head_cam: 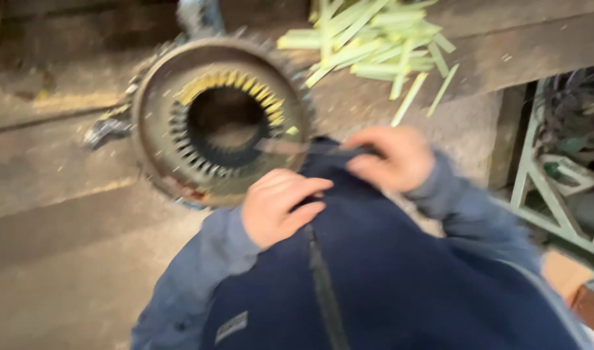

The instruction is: The person inserts pale green insulating strips into the slots of an electric motor stator, using a knife to trim and shape the strips and pressing each liner into place around the stator's inner slots, with trimmed-offcut strips accumulating on the workbench.

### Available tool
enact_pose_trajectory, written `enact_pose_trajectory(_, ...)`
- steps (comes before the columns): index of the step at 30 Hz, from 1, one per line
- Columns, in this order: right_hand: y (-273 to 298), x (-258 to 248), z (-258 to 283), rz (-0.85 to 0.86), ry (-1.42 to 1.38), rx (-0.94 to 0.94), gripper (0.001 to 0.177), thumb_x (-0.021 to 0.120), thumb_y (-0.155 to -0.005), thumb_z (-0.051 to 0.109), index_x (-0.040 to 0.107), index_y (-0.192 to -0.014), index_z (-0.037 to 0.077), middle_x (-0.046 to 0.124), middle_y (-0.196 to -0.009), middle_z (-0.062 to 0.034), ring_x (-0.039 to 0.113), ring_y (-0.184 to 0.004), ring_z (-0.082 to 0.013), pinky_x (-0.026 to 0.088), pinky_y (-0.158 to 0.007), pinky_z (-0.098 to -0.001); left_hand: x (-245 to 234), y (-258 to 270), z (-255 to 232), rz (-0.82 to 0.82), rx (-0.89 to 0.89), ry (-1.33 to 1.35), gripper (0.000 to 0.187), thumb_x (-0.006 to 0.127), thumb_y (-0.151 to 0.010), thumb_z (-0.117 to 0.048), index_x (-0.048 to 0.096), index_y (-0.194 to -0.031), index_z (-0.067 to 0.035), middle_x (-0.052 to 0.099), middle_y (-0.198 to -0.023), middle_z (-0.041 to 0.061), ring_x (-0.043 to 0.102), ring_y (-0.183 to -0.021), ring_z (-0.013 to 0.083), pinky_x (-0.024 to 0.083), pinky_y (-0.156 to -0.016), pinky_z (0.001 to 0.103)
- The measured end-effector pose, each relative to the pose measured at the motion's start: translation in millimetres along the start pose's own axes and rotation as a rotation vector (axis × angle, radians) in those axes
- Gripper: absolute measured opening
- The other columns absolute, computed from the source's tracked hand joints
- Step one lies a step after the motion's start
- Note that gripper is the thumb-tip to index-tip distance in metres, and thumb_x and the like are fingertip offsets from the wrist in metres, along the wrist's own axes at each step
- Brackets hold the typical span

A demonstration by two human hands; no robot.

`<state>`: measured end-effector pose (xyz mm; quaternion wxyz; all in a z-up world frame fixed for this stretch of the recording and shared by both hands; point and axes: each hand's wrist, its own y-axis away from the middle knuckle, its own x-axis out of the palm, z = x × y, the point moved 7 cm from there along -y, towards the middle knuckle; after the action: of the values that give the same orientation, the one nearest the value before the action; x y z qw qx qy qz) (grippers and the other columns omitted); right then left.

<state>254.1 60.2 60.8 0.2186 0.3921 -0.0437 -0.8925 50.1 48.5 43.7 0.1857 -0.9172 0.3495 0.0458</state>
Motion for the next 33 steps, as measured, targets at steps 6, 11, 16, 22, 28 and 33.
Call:
enact_pose_trajectory(6,-16,4,12,0.064,-0.302,-0.502,0.045,0.075,-0.095,0.025,0.065,-0.135,0.008,0.073,-0.111,-0.0112,0.073,-0.094,-0.0315,0.057,-0.080,-0.0399,22,-27,4,-0.073,-0.491,-0.023,0.044,0.073,-0.090,-0.026,0.062,-0.125,-0.002,0.072,-0.105,0.014,0.071,-0.097,0.0309,0.055,-0.089,0.037)
enact_pose_trajectory(11,-47,-60,-96,0.385,0.135,-0.577,0.056,0.083,-0.074,0.044,0.072,-0.122,0.018,0.074,-0.099,-0.0073,0.071,-0.086,-0.0300,0.053,-0.068,-0.0427,45,-50,-4,-0.203,-0.496,0.000,0.033,0.064,-0.095,-0.016,0.066,-0.123,0.002,0.071,-0.120,0.017,0.071,-0.109,0.0311,0.053,-0.096,0.036)
enact_pose_trajectory(16,-83,-152,-405,-0.284,0.362,-0.038,0.073,0.081,-0.087,0.040,0.060,-0.149,0.010,0.055,-0.146,-0.0224,0.049,-0.129,-0.0467,0.043,-0.108,-0.0551,56,-51,-13,-0.354,-0.581,-0.129,0.029,0.062,-0.096,-0.013,0.068,-0.120,0.002,0.071,-0.120,0.019,0.070,-0.109,0.0303,0.053,-0.097,0.036)
enact_pose_trajectory(22,-108,-155,-536,0.024,0.603,-0.246,0.113,0.088,-0.069,0.061,0.045,-0.158,0.004,0.036,-0.165,-0.0293,0.035,-0.150,-0.0534,0.035,-0.121,-0.0606,51,-14,-21,-0.605,-0.623,-0.135,0.021,0.055,-0.103,-0.014,0.067,-0.112,0.001,0.070,-0.126,0.018,0.067,-0.119,0.0287,0.051,-0.106,0.036)
enact_pose_trajectory(28,-83,-221,-397,-0.055,0.272,-0.291,0.061,0.089,-0.088,0.040,0.061,-0.136,0.014,0.065,-0.130,-0.0160,0.066,-0.116,-0.0362,0.057,-0.099,-0.0472,19,14,-43,-0.810,-0.514,-0.185,0.022,0.052,-0.111,-0.014,0.063,-0.120,0.003,0.069,-0.126,0.015,0.065,-0.117,0.0218,0.051,-0.107,0.035)
enact_pose_trajectory(33,-33,-196,-409,-0.442,-0.465,-0.188,0.063,0.090,-0.094,0.018,0.047,-0.139,0.007,0.060,-0.132,-0.0160,0.070,-0.115,-0.0324,0.066,-0.097,-0.0462,-4,46,-51,-0.946,-0.513,-0.256,0.022,0.053,-0.111,-0.015,0.065,-0.121,0.002,0.070,-0.120,0.012,0.065,-0.111,0.0190,0.052,-0.101,0.033)
